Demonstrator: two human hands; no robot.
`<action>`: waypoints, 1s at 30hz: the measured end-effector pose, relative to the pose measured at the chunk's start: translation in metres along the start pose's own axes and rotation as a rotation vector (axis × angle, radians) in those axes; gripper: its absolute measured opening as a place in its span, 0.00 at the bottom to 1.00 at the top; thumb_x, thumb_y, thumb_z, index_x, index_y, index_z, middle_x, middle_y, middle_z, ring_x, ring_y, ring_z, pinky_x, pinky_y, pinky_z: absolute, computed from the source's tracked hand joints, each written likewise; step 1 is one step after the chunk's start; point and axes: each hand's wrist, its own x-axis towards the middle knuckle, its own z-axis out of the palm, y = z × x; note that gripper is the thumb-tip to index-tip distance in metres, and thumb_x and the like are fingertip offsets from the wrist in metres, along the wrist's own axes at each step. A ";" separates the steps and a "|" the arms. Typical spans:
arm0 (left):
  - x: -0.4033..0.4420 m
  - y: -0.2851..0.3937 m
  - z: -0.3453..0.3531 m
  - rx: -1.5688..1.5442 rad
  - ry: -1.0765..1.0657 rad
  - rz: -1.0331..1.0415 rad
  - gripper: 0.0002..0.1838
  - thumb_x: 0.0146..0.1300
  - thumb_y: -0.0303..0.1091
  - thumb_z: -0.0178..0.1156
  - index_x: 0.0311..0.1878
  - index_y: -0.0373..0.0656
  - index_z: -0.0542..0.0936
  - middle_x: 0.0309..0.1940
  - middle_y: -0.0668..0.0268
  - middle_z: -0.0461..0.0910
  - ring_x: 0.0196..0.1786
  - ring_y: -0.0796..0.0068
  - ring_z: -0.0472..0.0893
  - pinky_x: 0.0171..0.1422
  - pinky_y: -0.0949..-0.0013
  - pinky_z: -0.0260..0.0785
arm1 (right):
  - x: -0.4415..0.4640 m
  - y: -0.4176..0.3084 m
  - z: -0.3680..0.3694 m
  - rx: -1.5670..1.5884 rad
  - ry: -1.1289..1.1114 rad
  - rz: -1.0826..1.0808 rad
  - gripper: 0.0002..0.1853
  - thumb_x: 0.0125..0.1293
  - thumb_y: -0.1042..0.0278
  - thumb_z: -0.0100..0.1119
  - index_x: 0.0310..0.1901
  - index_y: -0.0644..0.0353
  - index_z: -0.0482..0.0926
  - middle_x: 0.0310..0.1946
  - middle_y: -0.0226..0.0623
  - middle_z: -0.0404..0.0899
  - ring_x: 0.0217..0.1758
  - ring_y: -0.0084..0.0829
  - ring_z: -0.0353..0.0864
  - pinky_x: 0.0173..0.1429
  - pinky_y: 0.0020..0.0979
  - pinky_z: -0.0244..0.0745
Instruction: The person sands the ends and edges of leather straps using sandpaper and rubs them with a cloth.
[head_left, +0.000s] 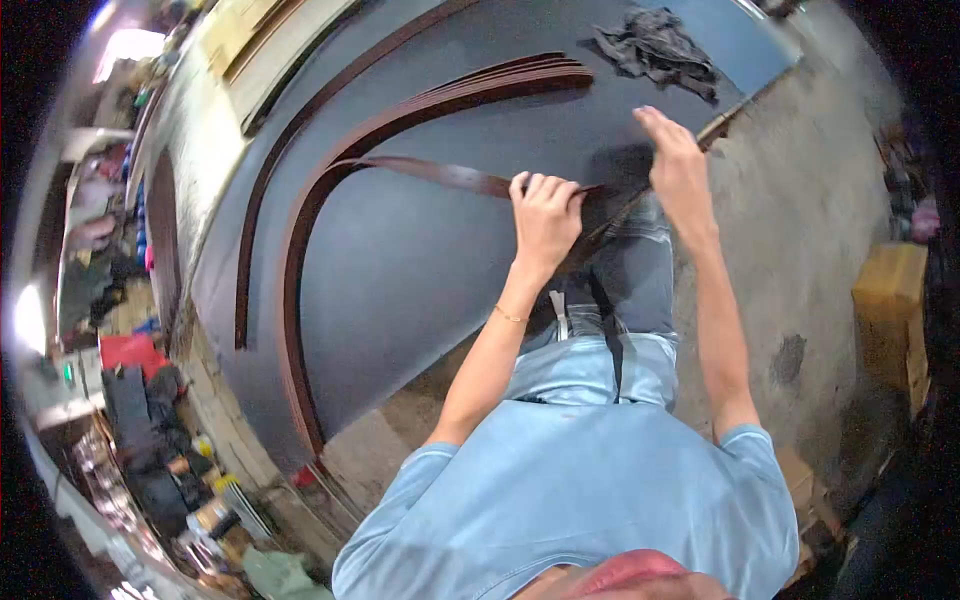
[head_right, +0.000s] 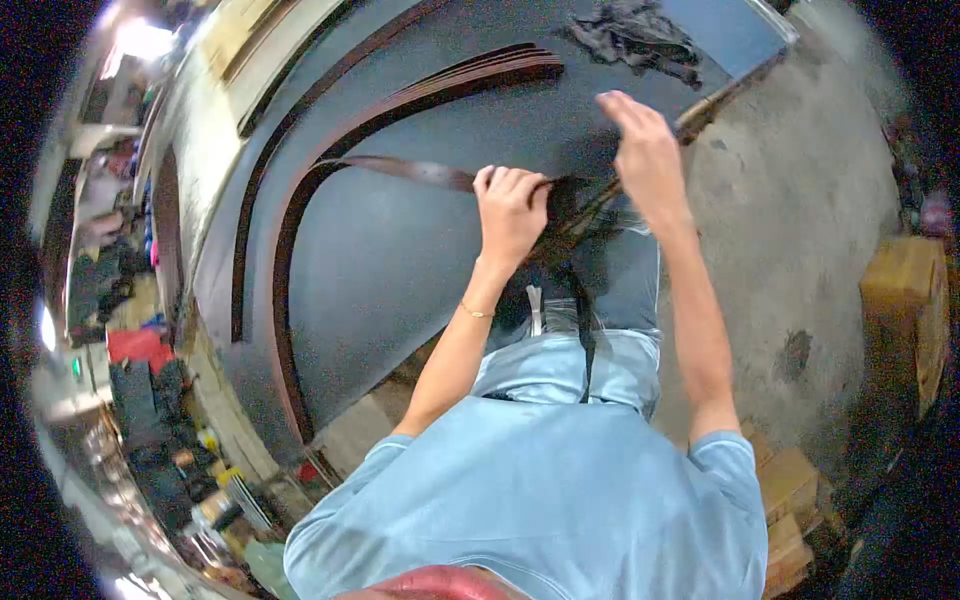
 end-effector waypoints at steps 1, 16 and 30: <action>0.000 -0.003 0.002 -0.051 -0.003 -0.032 0.05 0.55 0.28 0.69 0.33 0.44 0.83 0.32 0.65 0.82 0.40 0.62 0.78 0.60 0.55 0.62 | -0.003 -0.012 -0.006 -0.013 -0.008 -0.128 0.28 0.61 0.82 0.49 0.64 0.57 0.76 0.64 0.42 0.78 0.68 0.45 0.75 0.71 0.45 0.69; -0.006 0.009 -0.007 0.104 -0.099 -0.140 0.06 0.56 0.31 0.67 0.34 0.45 0.79 0.34 0.60 0.80 0.44 0.55 0.77 0.60 0.46 0.60 | -0.020 0.021 0.037 -0.271 -0.344 -0.139 0.34 0.61 0.75 0.57 0.72 0.57 0.68 0.74 0.42 0.66 0.79 0.46 0.58 0.81 0.57 0.49; 0.112 -0.042 -0.067 -0.494 0.251 -0.268 0.35 0.77 0.53 0.46 0.77 0.38 0.61 0.79 0.47 0.53 0.82 0.46 0.51 0.83 0.53 0.42 | 0.066 -0.170 -0.021 1.739 -0.173 0.086 0.45 0.76 0.29 0.28 0.80 0.59 0.50 0.80 0.43 0.55 0.82 0.42 0.54 0.83 0.48 0.44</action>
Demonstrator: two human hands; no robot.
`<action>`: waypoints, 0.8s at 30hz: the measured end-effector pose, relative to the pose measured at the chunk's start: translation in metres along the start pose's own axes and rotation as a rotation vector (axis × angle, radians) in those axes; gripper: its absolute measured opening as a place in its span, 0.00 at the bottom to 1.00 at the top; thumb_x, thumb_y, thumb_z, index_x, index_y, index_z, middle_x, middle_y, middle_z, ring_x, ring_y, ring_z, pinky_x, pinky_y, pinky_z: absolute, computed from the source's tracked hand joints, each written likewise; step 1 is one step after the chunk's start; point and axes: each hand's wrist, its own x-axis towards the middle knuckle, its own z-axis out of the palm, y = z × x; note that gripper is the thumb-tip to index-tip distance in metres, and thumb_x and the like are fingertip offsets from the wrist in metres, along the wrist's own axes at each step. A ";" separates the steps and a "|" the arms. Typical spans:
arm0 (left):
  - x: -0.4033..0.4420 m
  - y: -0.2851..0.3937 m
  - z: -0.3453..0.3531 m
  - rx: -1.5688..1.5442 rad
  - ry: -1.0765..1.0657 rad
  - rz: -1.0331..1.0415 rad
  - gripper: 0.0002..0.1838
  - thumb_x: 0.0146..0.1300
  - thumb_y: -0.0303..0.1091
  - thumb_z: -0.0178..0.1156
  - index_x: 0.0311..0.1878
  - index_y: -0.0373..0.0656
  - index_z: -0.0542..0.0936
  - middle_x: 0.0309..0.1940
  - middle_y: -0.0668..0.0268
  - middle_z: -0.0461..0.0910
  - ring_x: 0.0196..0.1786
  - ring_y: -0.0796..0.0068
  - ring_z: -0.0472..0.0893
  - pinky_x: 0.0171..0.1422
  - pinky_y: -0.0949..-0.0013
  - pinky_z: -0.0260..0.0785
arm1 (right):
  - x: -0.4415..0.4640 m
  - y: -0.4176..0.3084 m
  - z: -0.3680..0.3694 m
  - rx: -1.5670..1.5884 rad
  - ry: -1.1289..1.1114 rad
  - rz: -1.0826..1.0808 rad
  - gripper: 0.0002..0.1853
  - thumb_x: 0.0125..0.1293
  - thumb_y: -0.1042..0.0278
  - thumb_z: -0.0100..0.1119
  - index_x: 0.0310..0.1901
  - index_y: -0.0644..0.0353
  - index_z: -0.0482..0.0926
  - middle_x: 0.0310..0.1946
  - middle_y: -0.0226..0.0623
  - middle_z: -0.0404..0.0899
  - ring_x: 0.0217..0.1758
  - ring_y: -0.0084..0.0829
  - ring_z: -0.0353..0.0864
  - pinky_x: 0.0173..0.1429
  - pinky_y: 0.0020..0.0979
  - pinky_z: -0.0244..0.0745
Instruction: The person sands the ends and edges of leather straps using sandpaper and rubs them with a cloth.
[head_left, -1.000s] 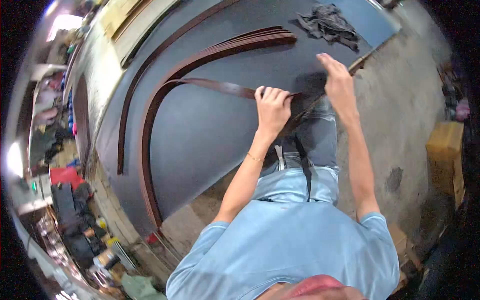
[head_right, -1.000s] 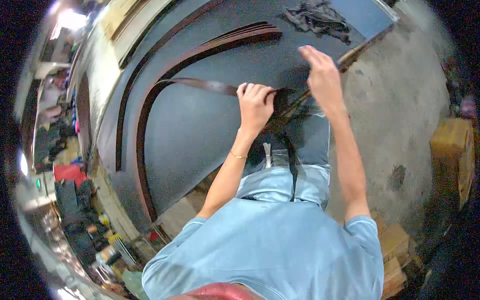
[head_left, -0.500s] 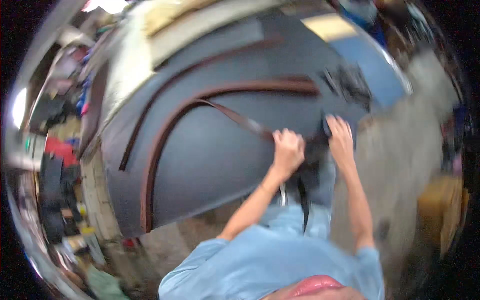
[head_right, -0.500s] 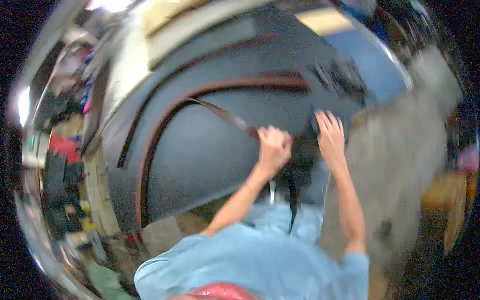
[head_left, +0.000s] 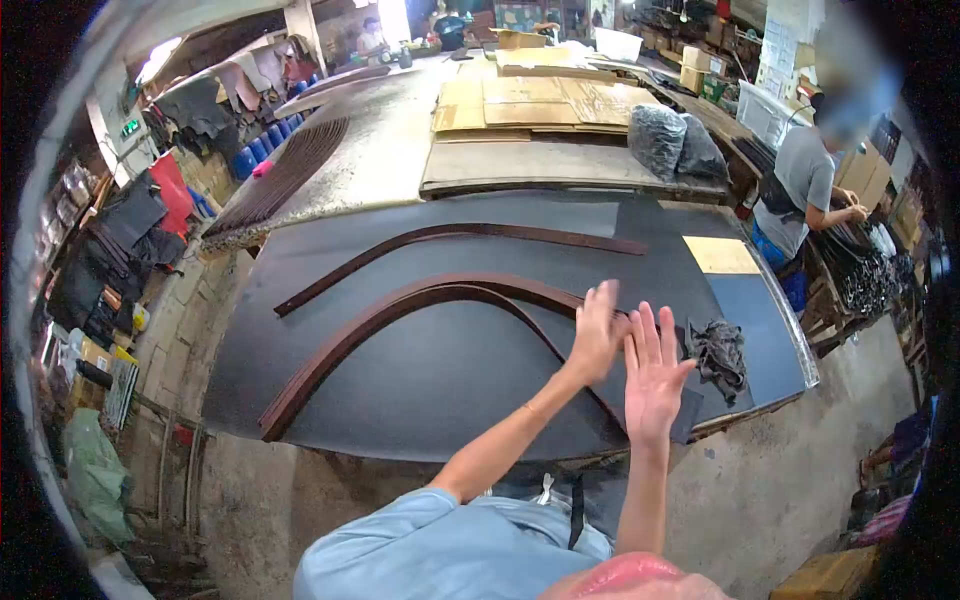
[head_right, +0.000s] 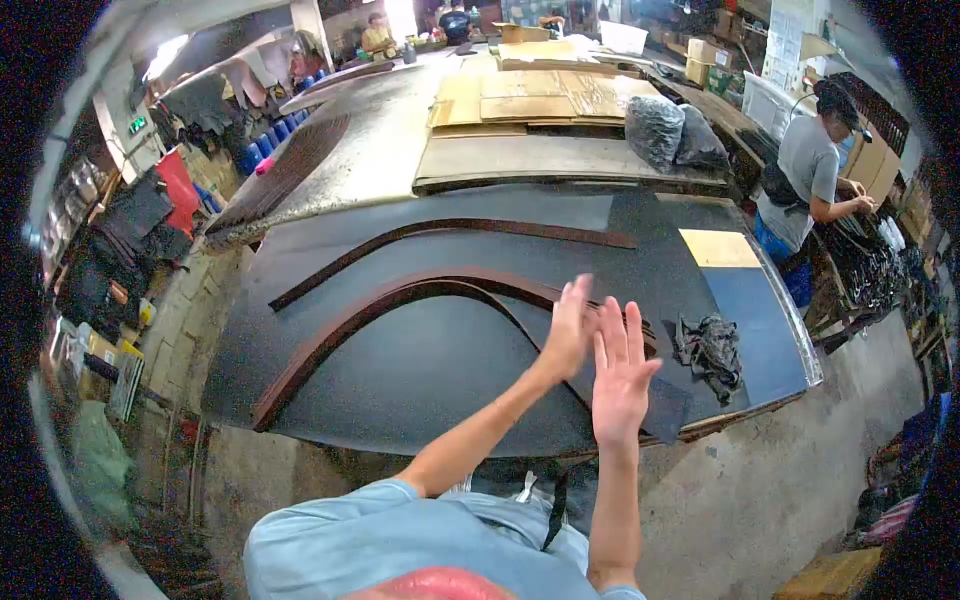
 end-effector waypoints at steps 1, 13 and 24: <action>-0.007 0.007 0.003 -0.318 0.010 -0.124 0.40 0.77 0.59 0.43 0.79 0.37 0.57 0.80 0.50 0.54 0.82 0.52 0.52 0.83 0.56 0.43 | 0.000 0.004 -0.002 -0.004 0.000 0.006 0.45 0.76 0.29 0.28 0.80 0.59 0.50 0.80 0.43 0.55 0.82 0.42 0.54 0.83 0.48 0.44; -0.074 0.065 0.002 0.341 -0.096 0.241 0.34 0.71 0.46 0.61 0.75 0.42 0.67 0.80 0.48 0.53 0.82 0.44 0.49 0.82 0.44 0.44 | 0.040 0.026 -0.128 -1.280 -0.202 0.051 0.33 0.73 0.49 0.55 0.74 0.57 0.67 0.68 0.52 0.74 0.65 0.48 0.78 0.73 0.44 0.66; -0.085 0.061 -0.009 0.173 -0.063 0.132 0.22 0.68 0.36 0.65 0.62 0.39 0.79 0.71 0.55 0.70 0.76 0.51 0.64 0.78 0.52 0.59 | 0.054 -0.052 -0.387 -1.695 0.622 -0.023 0.21 0.73 0.54 0.53 0.46 0.70 0.80 0.50 0.54 0.81 0.56 0.51 0.79 0.64 0.45 0.71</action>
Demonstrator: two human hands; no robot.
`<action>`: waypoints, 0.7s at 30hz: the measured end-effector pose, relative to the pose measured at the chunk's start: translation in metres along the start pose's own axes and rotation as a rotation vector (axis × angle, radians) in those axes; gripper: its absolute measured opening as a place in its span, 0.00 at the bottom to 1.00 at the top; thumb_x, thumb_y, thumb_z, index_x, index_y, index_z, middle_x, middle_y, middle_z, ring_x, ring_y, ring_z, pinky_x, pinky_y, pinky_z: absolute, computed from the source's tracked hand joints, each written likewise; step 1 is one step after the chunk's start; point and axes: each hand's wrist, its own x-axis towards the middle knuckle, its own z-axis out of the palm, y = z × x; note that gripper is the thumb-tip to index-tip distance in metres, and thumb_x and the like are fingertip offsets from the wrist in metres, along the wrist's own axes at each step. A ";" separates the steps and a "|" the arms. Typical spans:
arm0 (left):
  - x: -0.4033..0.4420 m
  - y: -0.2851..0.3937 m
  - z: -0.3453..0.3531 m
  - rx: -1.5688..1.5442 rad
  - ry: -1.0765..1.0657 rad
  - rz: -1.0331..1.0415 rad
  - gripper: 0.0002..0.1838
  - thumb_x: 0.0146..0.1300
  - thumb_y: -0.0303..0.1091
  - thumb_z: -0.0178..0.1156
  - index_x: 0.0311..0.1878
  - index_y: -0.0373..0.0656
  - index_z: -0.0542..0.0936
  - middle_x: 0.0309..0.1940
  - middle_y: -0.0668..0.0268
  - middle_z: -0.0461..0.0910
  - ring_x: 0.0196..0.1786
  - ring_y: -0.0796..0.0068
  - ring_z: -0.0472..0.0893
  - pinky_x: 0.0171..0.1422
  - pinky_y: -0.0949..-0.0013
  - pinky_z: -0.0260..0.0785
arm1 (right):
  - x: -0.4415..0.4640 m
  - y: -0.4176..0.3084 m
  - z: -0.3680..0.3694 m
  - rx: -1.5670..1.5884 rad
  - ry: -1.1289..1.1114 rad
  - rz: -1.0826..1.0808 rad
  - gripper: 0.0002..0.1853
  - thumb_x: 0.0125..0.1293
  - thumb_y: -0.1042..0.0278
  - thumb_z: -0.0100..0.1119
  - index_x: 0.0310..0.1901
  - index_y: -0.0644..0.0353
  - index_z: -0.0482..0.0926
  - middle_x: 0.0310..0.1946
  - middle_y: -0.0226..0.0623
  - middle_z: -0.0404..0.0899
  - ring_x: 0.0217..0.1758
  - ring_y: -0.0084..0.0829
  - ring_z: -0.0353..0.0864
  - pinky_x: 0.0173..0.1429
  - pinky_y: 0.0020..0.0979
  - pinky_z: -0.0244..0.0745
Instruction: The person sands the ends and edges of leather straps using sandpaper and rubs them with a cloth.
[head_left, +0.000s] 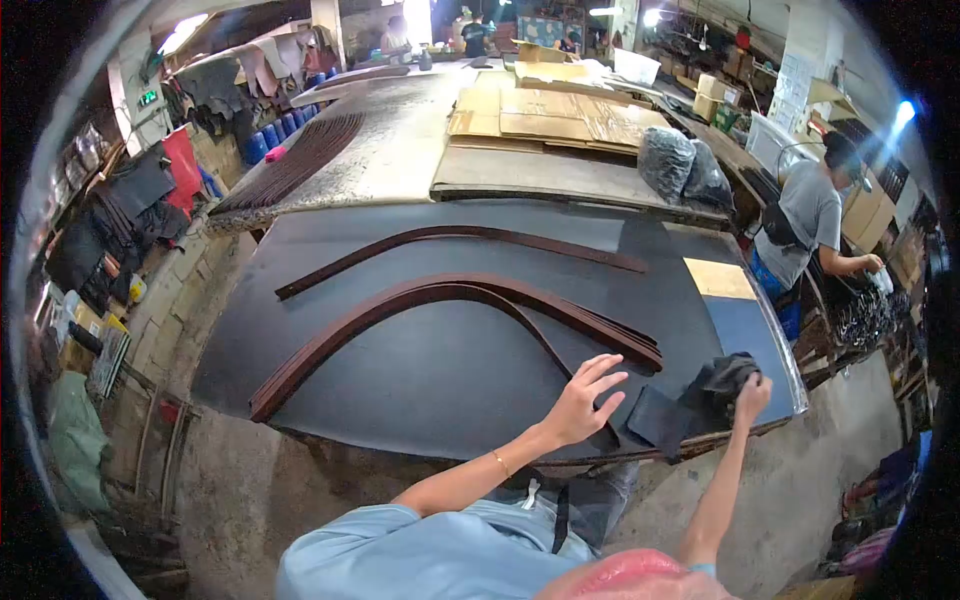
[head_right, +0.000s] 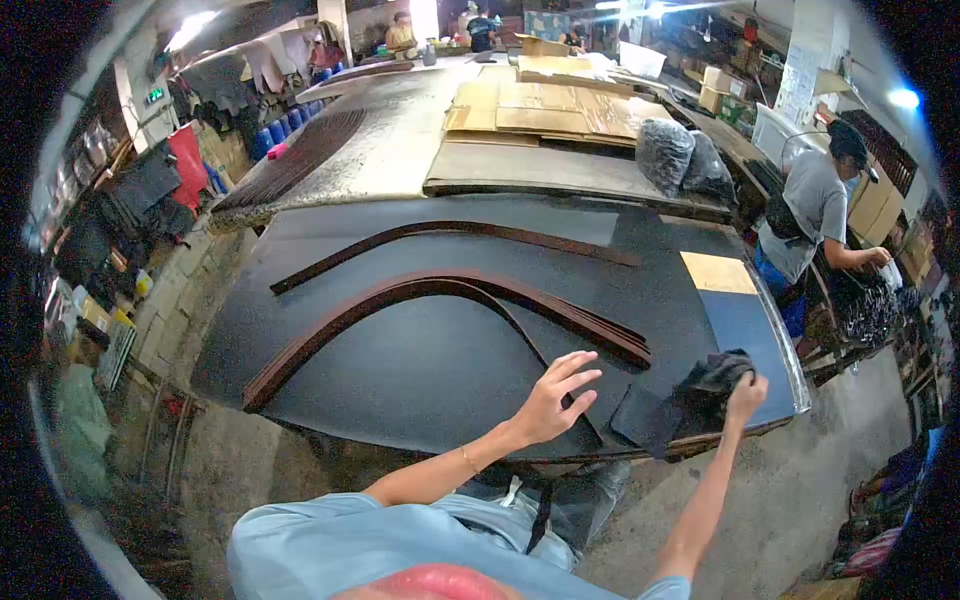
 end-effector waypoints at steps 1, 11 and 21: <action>0.007 0.006 0.005 -0.003 -0.003 -0.005 0.22 0.68 0.36 0.65 0.62 0.39 0.79 0.71 0.55 0.70 0.76 0.51 0.64 0.78 0.52 0.59 | -0.001 -0.023 -0.023 0.187 0.093 0.195 0.24 0.77 0.54 0.49 0.51 0.72 0.78 0.54 0.50 0.80 0.61 0.48 0.77 0.68 0.46 0.68; 0.032 0.002 0.065 -1.716 -0.208 -0.030 0.26 0.77 0.35 0.52 0.75 0.43 0.63 0.74 0.58 0.64 0.74 0.65 0.66 0.77 0.62 0.62 | -0.204 -0.305 -0.060 1.074 -0.238 -0.351 0.32 0.75 0.40 0.49 0.61 0.65 0.77 0.66 0.48 0.72 0.73 0.39 0.66 0.75 0.43 0.57; 0.037 0.030 -0.058 -0.562 0.309 -0.109 0.18 0.61 0.31 0.65 0.54 0.37 0.81 0.61 0.53 0.77 0.63 0.55 0.78 0.71 0.53 0.69 | -0.338 -0.266 0.003 0.908 -0.759 -0.110 0.50 0.68 0.34 0.57 0.78 0.64 0.51 0.79 0.47 0.50 0.81 0.46 0.51 0.81 0.46 0.48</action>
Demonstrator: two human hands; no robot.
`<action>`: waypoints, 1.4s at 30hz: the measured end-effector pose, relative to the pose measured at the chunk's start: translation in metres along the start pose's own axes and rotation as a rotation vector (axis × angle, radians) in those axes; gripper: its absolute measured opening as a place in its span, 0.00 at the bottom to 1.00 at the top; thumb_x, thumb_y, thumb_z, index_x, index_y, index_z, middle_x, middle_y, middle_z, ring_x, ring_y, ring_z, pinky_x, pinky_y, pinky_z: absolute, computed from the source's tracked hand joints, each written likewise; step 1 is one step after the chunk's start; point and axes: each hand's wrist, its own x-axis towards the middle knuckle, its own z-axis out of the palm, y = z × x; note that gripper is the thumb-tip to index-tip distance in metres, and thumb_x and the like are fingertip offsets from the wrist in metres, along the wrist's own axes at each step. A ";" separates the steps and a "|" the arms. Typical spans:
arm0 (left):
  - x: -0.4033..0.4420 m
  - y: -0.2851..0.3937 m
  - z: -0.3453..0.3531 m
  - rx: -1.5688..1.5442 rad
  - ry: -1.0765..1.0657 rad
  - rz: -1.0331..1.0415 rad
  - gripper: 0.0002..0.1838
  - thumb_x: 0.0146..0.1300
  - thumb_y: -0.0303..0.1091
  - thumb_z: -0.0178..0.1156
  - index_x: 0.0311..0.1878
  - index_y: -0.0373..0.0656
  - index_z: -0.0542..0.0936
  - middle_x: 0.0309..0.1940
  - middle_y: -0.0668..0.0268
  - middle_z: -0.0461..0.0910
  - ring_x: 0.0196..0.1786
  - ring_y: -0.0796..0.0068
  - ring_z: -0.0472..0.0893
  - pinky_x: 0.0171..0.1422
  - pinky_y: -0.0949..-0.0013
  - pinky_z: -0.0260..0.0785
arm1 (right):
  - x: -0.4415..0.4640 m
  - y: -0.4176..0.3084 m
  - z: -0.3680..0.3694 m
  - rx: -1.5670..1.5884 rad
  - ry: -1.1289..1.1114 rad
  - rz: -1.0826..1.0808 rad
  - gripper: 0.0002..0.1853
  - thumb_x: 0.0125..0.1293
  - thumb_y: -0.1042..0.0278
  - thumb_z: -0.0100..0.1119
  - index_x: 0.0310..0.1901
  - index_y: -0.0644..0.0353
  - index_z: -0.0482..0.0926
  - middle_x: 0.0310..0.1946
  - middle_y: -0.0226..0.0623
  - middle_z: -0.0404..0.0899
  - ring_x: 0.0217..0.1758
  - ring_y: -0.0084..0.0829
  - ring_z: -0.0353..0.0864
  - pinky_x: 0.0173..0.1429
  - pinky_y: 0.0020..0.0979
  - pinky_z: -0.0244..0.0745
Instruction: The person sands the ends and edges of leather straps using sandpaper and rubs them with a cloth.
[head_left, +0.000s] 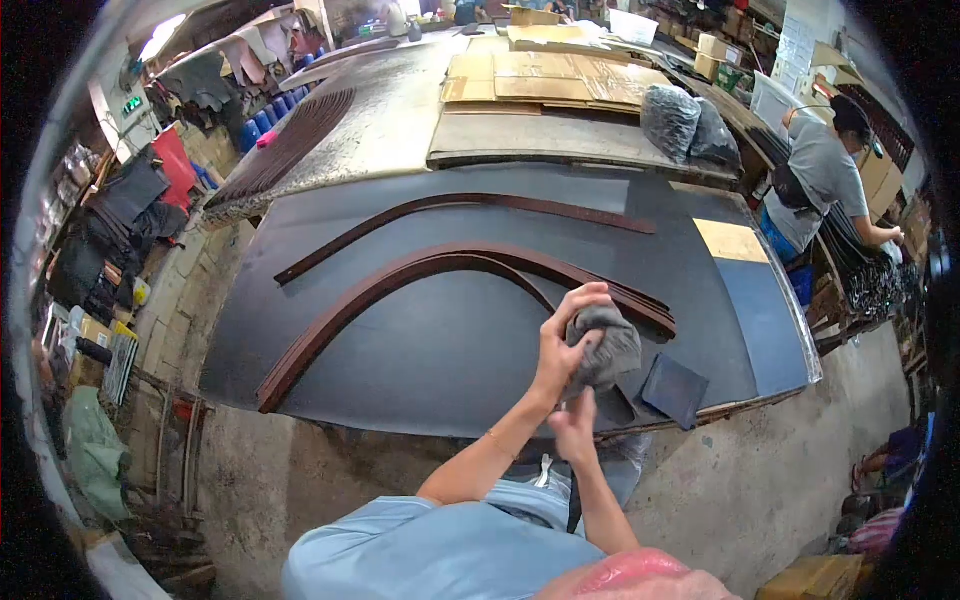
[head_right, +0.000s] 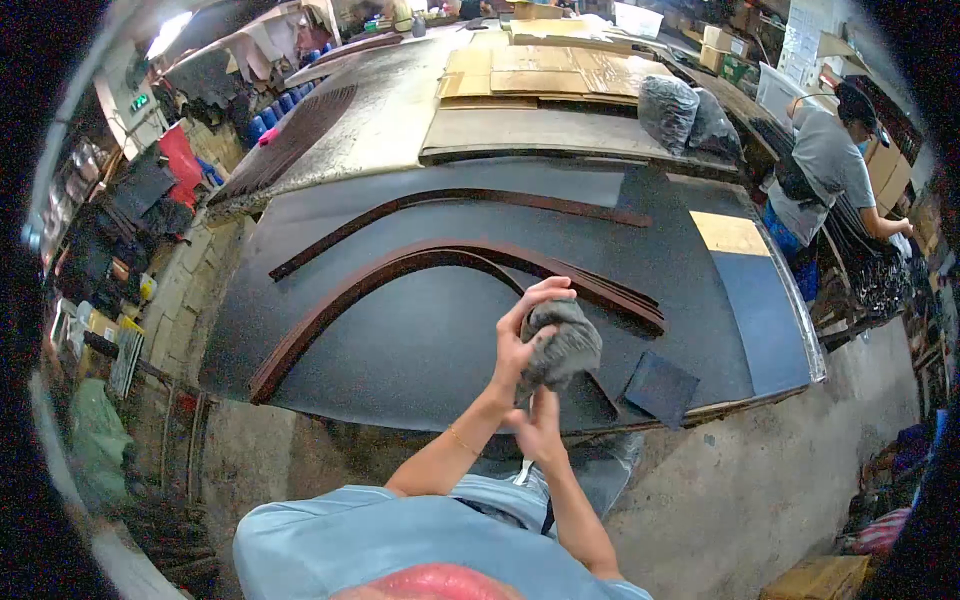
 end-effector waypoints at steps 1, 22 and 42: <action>-0.008 -0.001 0.000 -0.072 0.022 -0.006 0.16 0.57 0.30 0.63 0.50 0.37 0.82 0.60 0.52 0.78 0.65 0.54 0.77 0.73 0.52 0.65 | 0.012 -0.016 -0.003 0.499 -0.009 -0.105 0.49 0.68 0.32 0.56 0.77 0.63 0.53 0.78 0.47 0.53 0.79 0.46 0.56 0.80 0.47 0.52; -0.045 -0.055 -0.116 1.126 -0.256 -0.512 0.29 0.52 0.47 0.73 0.57 0.46 0.80 0.62 0.55 0.71 0.71 0.50 0.65 0.71 0.38 0.61 | 0.046 -0.252 -0.130 -0.242 0.640 -0.905 0.19 0.67 0.59 0.65 0.46 0.70 0.82 0.41 0.49 0.82 0.39 0.39 0.80 0.45 0.37 0.75; -0.050 0.154 -0.103 0.258 -0.185 0.293 0.11 0.68 0.35 0.63 0.42 0.37 0.86 0.41 0.57 0.88 0.41 0.66 0.86 0.42 0.69 0.76 | 0.015 -0.301 -0.130 -0.400 -0.216 -1.262 0.19 0.64 0.61 0.67 0.48 0.68 0.82 0.43 0.47 0.83 0.42 0.39 0.80 0.48 0.36 0.75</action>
